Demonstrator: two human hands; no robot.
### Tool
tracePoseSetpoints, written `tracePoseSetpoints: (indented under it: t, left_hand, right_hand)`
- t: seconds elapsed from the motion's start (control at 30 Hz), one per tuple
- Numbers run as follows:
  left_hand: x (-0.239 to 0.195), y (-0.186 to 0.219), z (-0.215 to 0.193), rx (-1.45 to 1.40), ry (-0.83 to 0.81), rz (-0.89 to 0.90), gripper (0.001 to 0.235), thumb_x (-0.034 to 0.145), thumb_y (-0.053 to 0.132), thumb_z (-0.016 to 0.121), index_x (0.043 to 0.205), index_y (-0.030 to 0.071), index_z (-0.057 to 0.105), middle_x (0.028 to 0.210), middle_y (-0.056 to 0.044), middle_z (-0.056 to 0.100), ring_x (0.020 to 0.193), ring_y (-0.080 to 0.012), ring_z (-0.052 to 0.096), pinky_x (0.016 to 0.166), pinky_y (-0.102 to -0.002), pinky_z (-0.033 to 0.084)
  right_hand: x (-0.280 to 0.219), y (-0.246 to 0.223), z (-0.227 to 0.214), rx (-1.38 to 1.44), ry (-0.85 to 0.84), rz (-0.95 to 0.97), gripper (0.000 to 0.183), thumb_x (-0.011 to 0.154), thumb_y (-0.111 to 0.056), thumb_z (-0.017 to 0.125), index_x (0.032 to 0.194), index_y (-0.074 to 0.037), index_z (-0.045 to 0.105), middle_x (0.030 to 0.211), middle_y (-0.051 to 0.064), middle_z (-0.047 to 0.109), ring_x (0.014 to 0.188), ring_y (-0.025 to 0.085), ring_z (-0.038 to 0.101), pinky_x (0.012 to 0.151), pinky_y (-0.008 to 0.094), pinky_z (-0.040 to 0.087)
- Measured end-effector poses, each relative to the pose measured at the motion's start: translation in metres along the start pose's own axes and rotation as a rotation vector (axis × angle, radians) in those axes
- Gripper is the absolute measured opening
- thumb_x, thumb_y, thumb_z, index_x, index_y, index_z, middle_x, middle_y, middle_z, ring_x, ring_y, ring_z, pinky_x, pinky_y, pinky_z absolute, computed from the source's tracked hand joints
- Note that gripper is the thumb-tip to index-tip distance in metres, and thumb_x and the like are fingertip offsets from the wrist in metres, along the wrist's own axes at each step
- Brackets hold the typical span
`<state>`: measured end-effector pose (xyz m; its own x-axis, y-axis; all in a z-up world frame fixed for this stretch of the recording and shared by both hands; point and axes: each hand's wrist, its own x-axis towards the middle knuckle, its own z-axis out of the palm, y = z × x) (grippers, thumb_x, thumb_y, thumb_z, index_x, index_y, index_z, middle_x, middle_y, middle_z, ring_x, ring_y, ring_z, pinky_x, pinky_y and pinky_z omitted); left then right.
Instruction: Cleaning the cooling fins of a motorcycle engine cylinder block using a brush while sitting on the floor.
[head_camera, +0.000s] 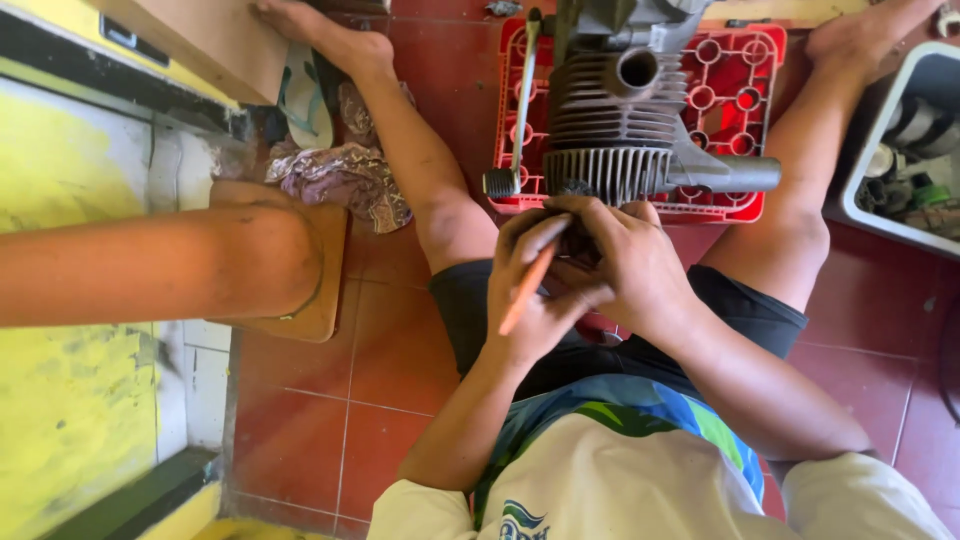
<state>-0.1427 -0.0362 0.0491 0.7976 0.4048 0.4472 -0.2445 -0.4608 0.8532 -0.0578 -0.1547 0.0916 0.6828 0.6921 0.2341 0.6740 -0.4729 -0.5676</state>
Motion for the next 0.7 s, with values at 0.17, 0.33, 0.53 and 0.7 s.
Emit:
tracePoseSetpoints:
  t: [0.17,0.33,0.53,0.7]
  left_hand:
    - [0.005,-0.015,0.007,-0.237,0.141,-0.105,0.024,0.097,0.012,0.071,0.120,0.004,0.067,0.112,-0.013,0.069,0.104,-0.0268,0.071,0.094,-0.040,0.057]
    - [0.027,-0.026,0.012,-0.242,0.319,0.005,0.023,0.102,0.009,0.066,0.124,0.005,0.062,0.118,-0.011,0.065,0.110,-0.0239,0.067,0.101,-0.039,0.052]
    - [0.045,-0.026,0.033,-0.134,0.168,-0.064,0.024,0.098,0.005,0.063,0.121,0.003,0.058,0.117,-0.010,0.064,0.098,-0.0202,0.064,0.090,-0.030,0.054]
    - [0.054,-0.028,0.037,0.007,0.155,-0.103,0.021,0.097,0.010,0.066,0.116,0.003,0.059,0.097,-0.009,0.071,0.069,-0.0149,0.066,0.064,-0.026,0.054]
  right_hand:
    - [0.003,-0.017,-0.022,0.200,-0.118,0.208,0.073,0.079,-0.017,0.077,0.149,-0.014,0.056,0.106,0.019,0.073,0.102,0.050,0.063,0.076,0.055,0.052]
    - [-0.001,0.018,-0.026,0.423,0.219,0.051,0.048,0.095,-0.002,0.074,0.141,0.002,0.063,0.093,0.014,0.071,0.080,0.026,0.068,0.080,0.037,0.052]
    - [0.026,0.042,-0.033,0.318,0.366,0.048,0.030,0.106,0.013,0.061,0.135,0.017,0.054,0.111,0.022,0.060,0.095,0.026,0.055,0.086,0.034,0.047]
    - [0.050,0.051,-0.041,0.158,0.342,0.018,0.031,0.102,0.009,0.070,0.130,0.015,0.062,0.109,0.022,0.066,0.087,0.025,0.061,0.079,0.035,0.050]
